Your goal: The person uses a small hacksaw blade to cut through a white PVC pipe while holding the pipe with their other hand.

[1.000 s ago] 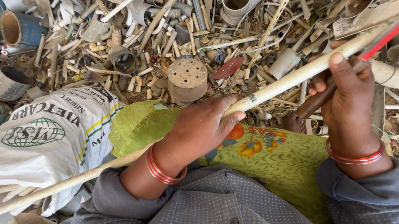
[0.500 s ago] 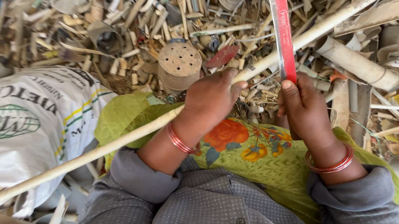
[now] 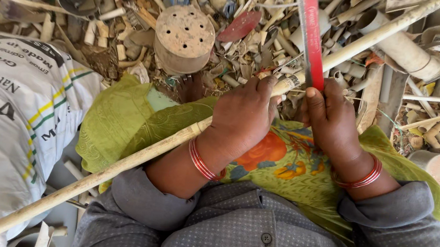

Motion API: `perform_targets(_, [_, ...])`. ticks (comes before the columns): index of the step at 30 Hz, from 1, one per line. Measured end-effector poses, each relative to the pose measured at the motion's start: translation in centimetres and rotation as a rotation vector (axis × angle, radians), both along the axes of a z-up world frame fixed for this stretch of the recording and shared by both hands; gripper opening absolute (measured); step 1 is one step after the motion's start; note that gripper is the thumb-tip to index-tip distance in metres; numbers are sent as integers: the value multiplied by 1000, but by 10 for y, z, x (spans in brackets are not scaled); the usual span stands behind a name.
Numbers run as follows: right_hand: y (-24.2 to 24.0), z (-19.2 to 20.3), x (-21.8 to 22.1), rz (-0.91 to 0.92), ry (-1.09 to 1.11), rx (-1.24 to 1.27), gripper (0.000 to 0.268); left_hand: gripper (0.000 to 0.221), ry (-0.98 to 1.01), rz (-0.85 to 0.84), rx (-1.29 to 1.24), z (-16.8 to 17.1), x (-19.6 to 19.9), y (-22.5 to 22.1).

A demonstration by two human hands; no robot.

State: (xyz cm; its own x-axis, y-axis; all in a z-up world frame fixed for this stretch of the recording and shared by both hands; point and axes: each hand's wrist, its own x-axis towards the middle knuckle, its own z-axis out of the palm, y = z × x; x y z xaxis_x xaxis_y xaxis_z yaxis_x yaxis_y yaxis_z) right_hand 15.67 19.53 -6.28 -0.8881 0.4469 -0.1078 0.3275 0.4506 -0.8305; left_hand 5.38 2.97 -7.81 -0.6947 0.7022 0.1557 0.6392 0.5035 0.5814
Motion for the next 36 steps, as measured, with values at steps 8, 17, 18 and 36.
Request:
perform_targets(8, [-10,-34,14,172,-102,309,29,36,-97,-25,-59,0,-2,3])
perform_targets(17, [13,-22,5,-26,-68,165,31,38,-103,-25,-81,6,-5,4])
perform_targets(18, [5,-25,4,-6,-74,164,30,39,-118,-33,-91,6,-5,4])
perform_targets(36, [1,-18,6,38,-42,3,22,52,-110,-53,-25,9,-1,1])
